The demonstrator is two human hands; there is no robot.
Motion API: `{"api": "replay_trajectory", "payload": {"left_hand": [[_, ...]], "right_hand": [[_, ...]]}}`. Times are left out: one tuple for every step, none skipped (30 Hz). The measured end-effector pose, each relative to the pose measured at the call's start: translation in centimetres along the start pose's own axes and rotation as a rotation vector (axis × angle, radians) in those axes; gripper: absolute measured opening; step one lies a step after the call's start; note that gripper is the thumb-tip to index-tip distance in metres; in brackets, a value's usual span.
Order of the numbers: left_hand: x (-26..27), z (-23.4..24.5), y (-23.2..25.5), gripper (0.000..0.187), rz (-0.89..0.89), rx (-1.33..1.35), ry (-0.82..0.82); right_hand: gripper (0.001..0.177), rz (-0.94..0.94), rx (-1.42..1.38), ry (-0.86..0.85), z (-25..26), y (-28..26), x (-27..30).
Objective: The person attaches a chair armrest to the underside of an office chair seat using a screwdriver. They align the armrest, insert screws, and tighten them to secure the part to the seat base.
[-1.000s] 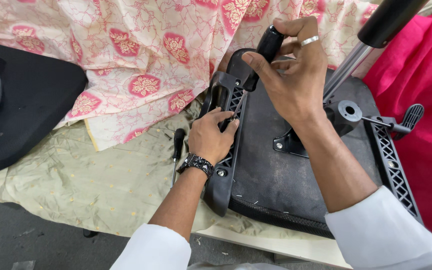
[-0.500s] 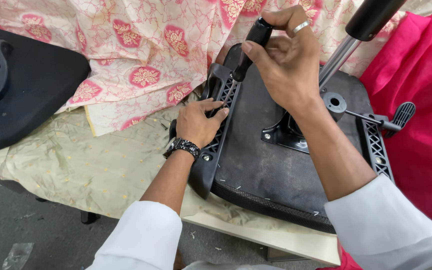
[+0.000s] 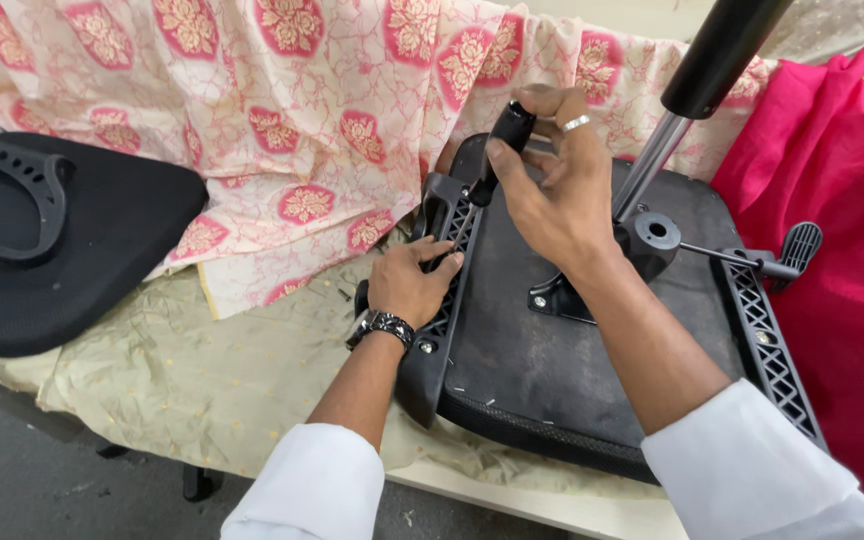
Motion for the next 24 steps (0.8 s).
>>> {"api": "replay_trajectory", "payload": {"left_hand": [[0.1, 0.2, 0.1, 0.035, -0.002, -0.007, -0.002], [0.1, 0.3, 0.3, 0.034, -0.003, -0.014, -0.004], [0.2, 0.3, 0.5, 0.034, -0.002, -0.017, -0.012], [0.2, 0.2, 0.5, 0.033, 0.025, -0.006, -0.021], [0.3, 0.3, 0.3, 0.033, 0.052, -0.001, -0.031], [0.4, 0.3, 0.2, 0.033, 0.08, 0.004, -0.041], [0.4, 0.3, 0.3, 0.032, 0.079, 0.002, -0.038], [0.4, 0.4, 0.3, 0.031, 0.079, 0.001, -0.035], [0.4, 0.4, 0.3, 0.031, 0.081, 0.005, -0.028], [0.4, 0.3, 0.3, 0.031, 0.077, 0.013, -0.031], [0.4, 0.4, 0.3, 0.03, 0.075, 0.02, -0.031], [0.4, 0.5, 0.2, 0.03, 0.072, 0.027, -0.031], [0.5, 0.4, 0.2, 0.03, 0.066, 0.041, -0.027], [0.5, 0.3, 0.3, 0.03, 0.06, 0.055, -0.023], [0.4, 0.5, 0.2, 0.03, 0.056, 0.064, -0.016], [0.3, 0.4, 0.1, 0.03, 0.072, 0.06, -0.025], [0.4, 0.3, -0.1, 0.03, 0.09, 0.058, -0.039], [0.4, 0.1, -0.2, 0.03, 0.109, 0.056, -0.052], [0.4, 0.2, -0.1, 0.03, 0.096, 0.053, -0.042], [0.4, 0.4, 0.0, 0.03, 0.084, 0.049, -0.032], [0.4, 0.5, 0.1, 0.03, 0.071, 0.048, -0.027], [0.4, 0.4, 0.0, 0.03, 0.082, 0.049, -0.039], [0.4, 0.3, -0.1, 0.03, 0.094, 0.051, -0.051], [0.4, 0.3, -0.2, 0.03, 0.105, 0.054, -0.062]], "right_hand": [[0.036, -0.006, -0.086, -0.007, -0.3, 0.0, 0.0], [0.038, -0.014, -0.037, 0.01, -0.4, 0.1, -0.1], [0.039, -0.028, 0.017, 0.025, -0.3, 0.1, 0.0], [0.04, -0.041, 0.071, 0.04, -0.2, 0.3, 0.1], [0.04, -0.085, 0.132, 0.062, -0.1, 0.7, 0.2], [0.041, -0.13, 0.192, 0.084, 0.0, 1.1, 0.4], [0.041, -0.176, 0.254, 0.103, 0.2, 1.4, 0.5], [0.04, -0.136, 0.197, 0.11, 0.1, 1.2, 0.5], [0.04, -0.094, 0.14, 0.11, 0.0, 0.9, 0.4], [0.039, -0.053, 0.082, 0.109, -0.1, 0.6, 0.3], [0.041, -0.088, 0.036, 0.104, -0.2, 0.9, 0.2], [0.042, -0.124, -0.011, 0.1, -0.2, 1.1, 0.2], [0.043, -0.162, -0.053, 0.099, -0.2, 1.4, 0.2], [0.044, -0.177, 0.039, 0.109, 0.0, 1.4, 0.2], [0.045, -0.193, 0.125, 0.12, 0.2, 1.3, 0.2], [0.046, -0.209, 0.21, 0.131, 0.3, 1.3, 0.1], [0.046, -0.195, 0.21, 0.133, 0.2, 1.1, 0.1], [0.047, -0.182, 0.209, 0.135, 0.1, 0.9, 0.0], [0.048, -0.166, 0.203, 0.138, -0.1, 0.7, -0.1], [0.044, -0.156, 0.109, 0.129, -0.5, 0.6, -0.2], [0.041, -0.149, 0.019, 0.122, -0.7, 0.4, -0.2], [0.039, -0.141, -0.071, 0.115, -1.1, 0.2, -0.3], [0.04, -0.133, -0.004, 0.105, -1.3, 0.1, -0.3], [0.041, -0.125, 0.064, 0.096, -1.5, -0.1, -0.2]]}}
Point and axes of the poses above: each hand's wrist, its own x-axis away from the middle knuckle, its own z-axis out of the back of the hand, y = z × x, the point moved 8 cm from there along -x, towards the middle knuckle, and after that the axes turned 3 degrees about z, right-handed, at the moved point
